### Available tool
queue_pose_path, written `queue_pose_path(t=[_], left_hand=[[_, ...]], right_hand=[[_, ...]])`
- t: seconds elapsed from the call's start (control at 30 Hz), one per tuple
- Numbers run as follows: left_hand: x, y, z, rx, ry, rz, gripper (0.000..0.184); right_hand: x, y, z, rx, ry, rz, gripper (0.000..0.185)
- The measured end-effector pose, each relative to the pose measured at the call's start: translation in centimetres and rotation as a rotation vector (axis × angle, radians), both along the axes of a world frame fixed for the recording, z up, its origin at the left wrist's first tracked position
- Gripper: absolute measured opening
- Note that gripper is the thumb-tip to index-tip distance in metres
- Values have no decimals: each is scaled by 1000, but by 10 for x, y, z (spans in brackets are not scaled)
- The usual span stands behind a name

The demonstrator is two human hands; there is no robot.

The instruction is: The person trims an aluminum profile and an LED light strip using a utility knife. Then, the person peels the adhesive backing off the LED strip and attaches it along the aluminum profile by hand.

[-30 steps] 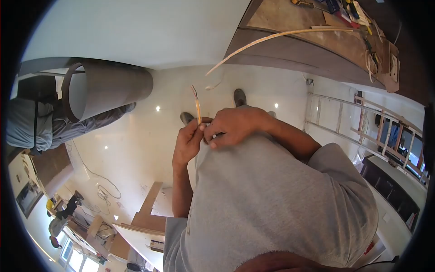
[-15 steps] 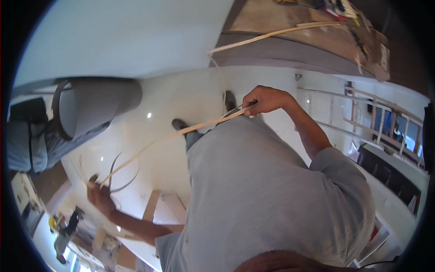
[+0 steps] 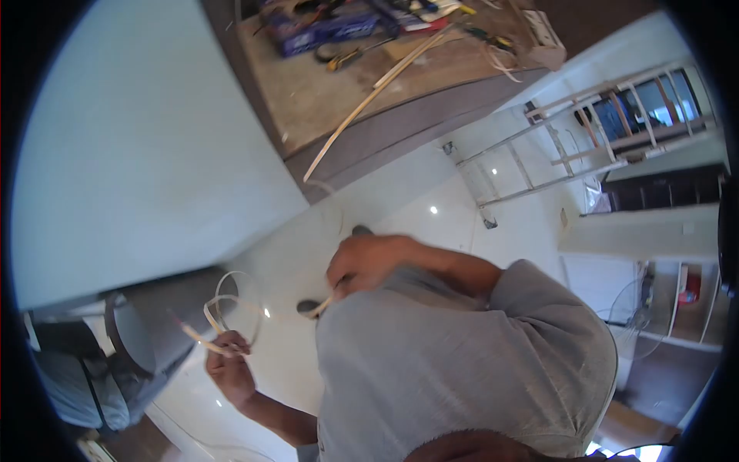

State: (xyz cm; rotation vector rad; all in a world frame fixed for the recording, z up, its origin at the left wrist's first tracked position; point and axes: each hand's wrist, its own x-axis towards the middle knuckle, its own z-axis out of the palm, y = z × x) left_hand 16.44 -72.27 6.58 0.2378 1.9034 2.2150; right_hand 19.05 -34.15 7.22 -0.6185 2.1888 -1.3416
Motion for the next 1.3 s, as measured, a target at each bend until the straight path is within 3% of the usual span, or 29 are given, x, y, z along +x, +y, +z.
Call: queue_pose_path(t=[0.13,0.23,0.33,0.5,0.57,0.7,0.77,0.9,1.1,1.17,1.3], left_hand=[[-4,71,-3,-143,-28,-232,24],[3,98,-7,-195,-77,-232,28],[8,95,2,-226,-224,-288,24],[18,64,13,-311,-239,-273,15],[13,51,37,-639,-174,-372,15],[10,-8,41,-448,-75,-167,23],[2,-30,52,-529,192,-81,33],[3,-27,99,-403,206,141,47],[23,1,125,-257,278,256,36],[37,16,127,-254,178,411,33],[36,43,108,-308,115,349,33]], right_hand=[[-8,-31,16,-98,33,-19,18],[-12,-35,17,-127,16,-92,19],[-15,-29,9,-105,19,-115,21],[-2,-10,-4,-118,-137,-53,29],[2,6,-13,-73,-144,-24,32],[15,52,-35,-52,-156,-144,34],[22,81,-52,-77,-190,-239,33],[24,135,-49,-38,-193,-312,29],[5,181,-63,-34,-175,-243,30],[-5,181,-67,15,-188,-209,27],[-38,159,-91,19,-138,-116,24]])
